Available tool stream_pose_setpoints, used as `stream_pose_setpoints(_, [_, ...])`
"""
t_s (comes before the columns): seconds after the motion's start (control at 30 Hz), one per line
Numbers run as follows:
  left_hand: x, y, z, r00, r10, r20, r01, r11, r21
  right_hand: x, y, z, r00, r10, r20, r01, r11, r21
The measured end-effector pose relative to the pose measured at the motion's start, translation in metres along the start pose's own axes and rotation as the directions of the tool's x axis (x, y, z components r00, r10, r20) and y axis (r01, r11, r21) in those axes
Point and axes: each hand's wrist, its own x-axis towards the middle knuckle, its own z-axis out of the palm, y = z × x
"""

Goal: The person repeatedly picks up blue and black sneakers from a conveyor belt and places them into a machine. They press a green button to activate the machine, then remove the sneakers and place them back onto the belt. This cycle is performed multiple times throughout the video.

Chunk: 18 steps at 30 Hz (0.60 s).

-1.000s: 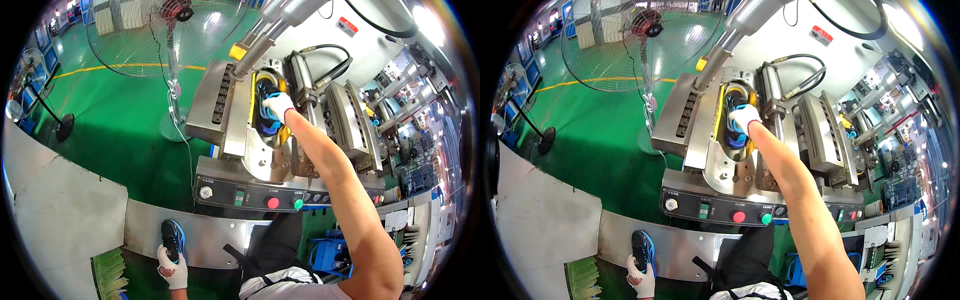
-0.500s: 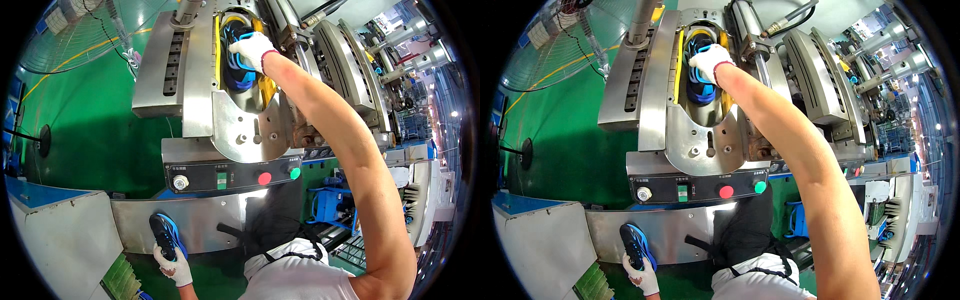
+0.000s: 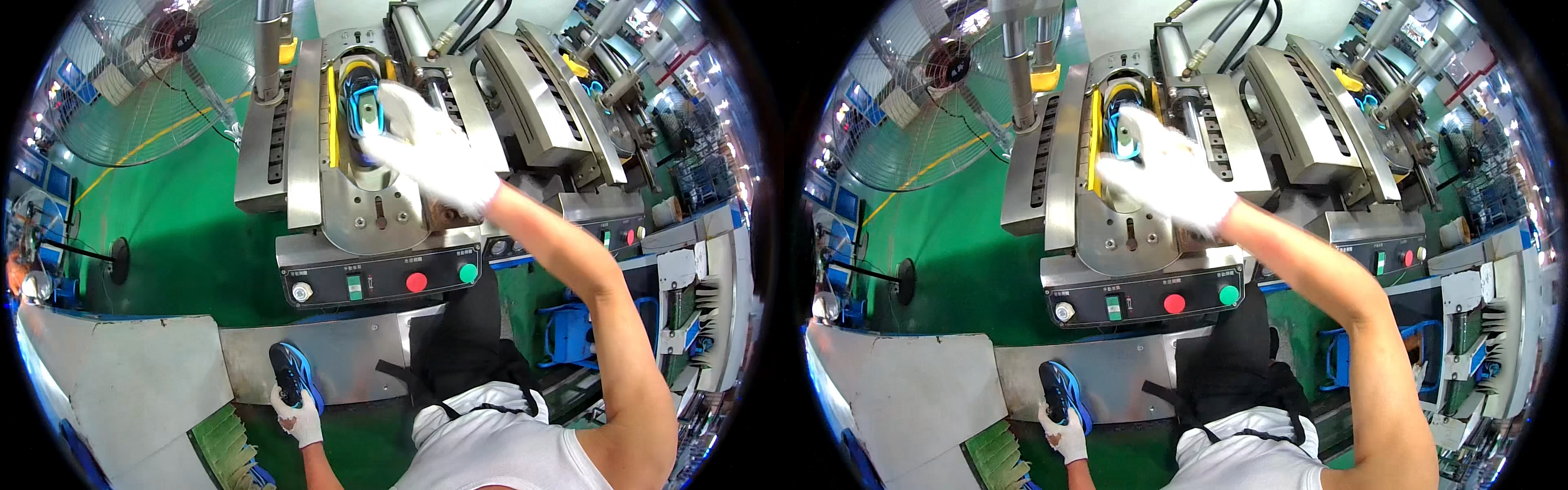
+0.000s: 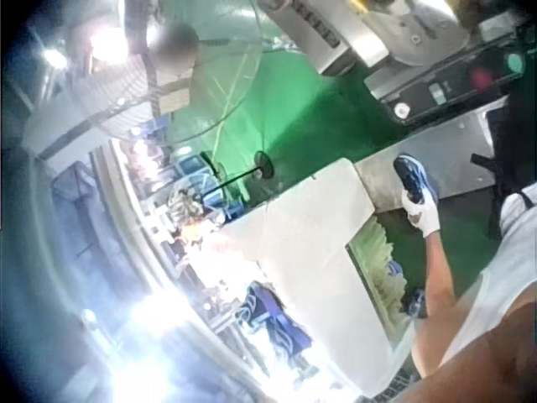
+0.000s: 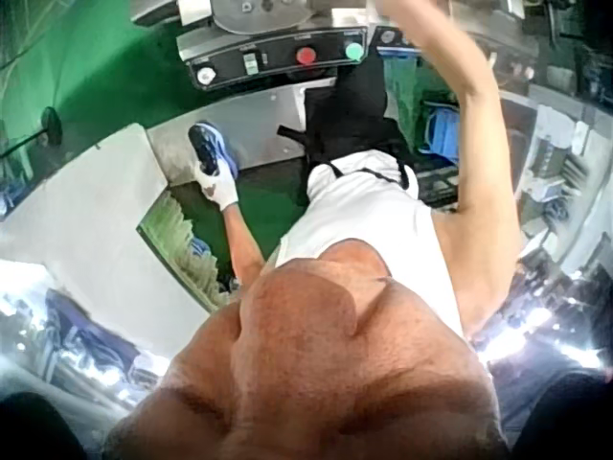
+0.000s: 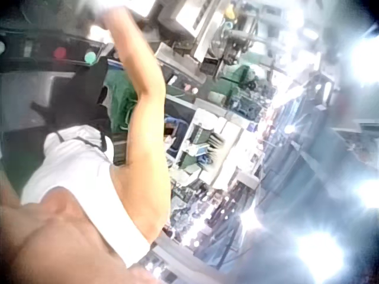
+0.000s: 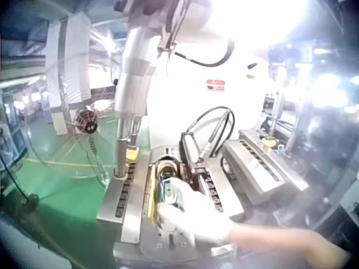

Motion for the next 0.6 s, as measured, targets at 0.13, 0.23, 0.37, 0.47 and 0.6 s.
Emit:
stream_pose_setpoints(0.13, [0.002, -0.015, 0.015, 1.0, 0.023, 0.005, -0.023, 1.0, -0.001, -0.17, 0.006, -0.039, 0.944, -0.31, 0.113, 0.32, 0.943, -0.089])
stream_pose_setpoints(0.23, [0.002, -0.009, 0.006, 0.999, 0.016, 0.04, -0.015, 1.0, -0.012, -0.245, 0.067, 0.006, 0.972, -0.104, 0.212, 0.148, 0.968, -0.203])
stream_pose_setpoints(0.37, [-0.011, 0.042, -0.02, 0.996, -0.016, 0.088, 0.011, 0.998, 0.06, -0.262, 0.109, 0.031, 0.9, -0.012, 0.436, 0.27, 0.8, -0.535])
stream_pose_setpoints(0.47, [-0.054, 0.122, -0.048, 0.936, 0.048, 0.349, -0.011, 0.994, -0.107, -0.267, 0.096, 0.003, 0.958, 0.01, 0.286, 0.088, 0.942, -0.325])
stream_pose_setpoints(0.6, [-0.104, 0.201, -0.032, 0.795, 0.378, 0.475, -0.225, 0.91, -0.349, -0.341, 0.092, -0.046, 1.0, 0.009, 0.009, -0.009, 1.0, 0.017])
